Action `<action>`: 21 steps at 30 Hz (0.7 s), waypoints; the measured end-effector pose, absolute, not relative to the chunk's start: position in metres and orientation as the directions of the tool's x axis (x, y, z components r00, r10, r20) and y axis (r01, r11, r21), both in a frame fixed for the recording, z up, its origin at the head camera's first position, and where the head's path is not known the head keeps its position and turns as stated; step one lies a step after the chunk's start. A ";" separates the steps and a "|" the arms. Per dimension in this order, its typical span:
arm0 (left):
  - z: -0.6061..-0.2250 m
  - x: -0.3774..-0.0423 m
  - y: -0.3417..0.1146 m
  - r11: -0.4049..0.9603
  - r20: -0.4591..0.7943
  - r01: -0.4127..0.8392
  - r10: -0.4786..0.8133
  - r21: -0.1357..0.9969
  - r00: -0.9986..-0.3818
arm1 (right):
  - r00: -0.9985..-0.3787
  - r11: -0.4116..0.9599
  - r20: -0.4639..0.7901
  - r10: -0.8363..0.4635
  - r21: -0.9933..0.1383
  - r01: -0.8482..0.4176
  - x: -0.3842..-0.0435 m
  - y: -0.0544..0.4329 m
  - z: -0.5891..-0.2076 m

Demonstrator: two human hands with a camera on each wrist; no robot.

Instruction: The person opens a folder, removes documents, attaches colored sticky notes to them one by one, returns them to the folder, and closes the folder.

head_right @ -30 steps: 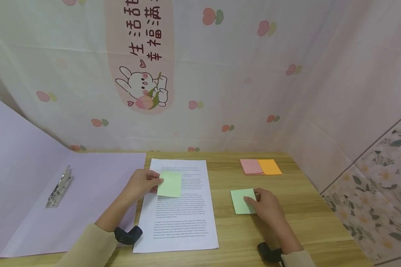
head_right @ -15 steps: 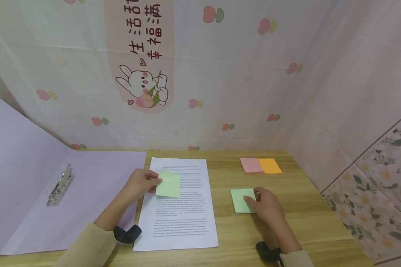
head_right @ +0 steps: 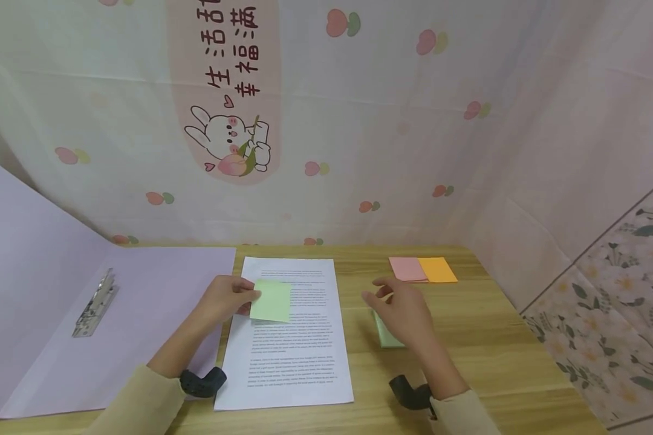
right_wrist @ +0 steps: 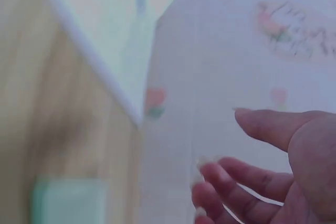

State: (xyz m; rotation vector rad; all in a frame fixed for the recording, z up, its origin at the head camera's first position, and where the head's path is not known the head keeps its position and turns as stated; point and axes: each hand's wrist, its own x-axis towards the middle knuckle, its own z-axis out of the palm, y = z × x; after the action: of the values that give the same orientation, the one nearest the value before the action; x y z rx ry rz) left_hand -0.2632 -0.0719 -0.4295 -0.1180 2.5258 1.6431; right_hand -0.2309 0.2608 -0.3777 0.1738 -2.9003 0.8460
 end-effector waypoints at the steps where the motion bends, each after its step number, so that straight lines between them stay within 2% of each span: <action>1: -0.430 -0.264 -0.073 0.400 -0.149 -0.135 0.004 0.906 -0.989 | -0.987 0.823 0.135 -0.092 -0.547 -0.152 -0.234 0.252 -0.376; 11: -0.425 -0.260 -0.081 0.298 -0.168 -0.148 0.043 0.943 -0.985 | -0.974 0.668 0.037 -0.223 -0.722 -0.181 -0.267 0.160 -0.398; 16: -0.423 -0.260 -0.081 0.263 -0.162 -0.139 0.069 0.955 -0.984 | -0.985 0.570 -0.027 -0.171 -0.818 -0.076 -0.276 0.136 -0.408; 21: -0.424 -0.262 -0.082 0.241 -0.160 -0.143 0.050 0.960 -0.986 | -0.994 0.552 -0.059 -0.095 -0.834 -0.004 -0.280 0.124 -0.416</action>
State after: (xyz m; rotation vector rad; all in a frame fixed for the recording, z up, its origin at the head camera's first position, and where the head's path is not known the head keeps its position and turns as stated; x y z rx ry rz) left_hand -0.2623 -0.0816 -0.4241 -0.0888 2.3462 1.8420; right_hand -0.2805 0.1239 -0.4161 0.0915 -2.8516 1.5324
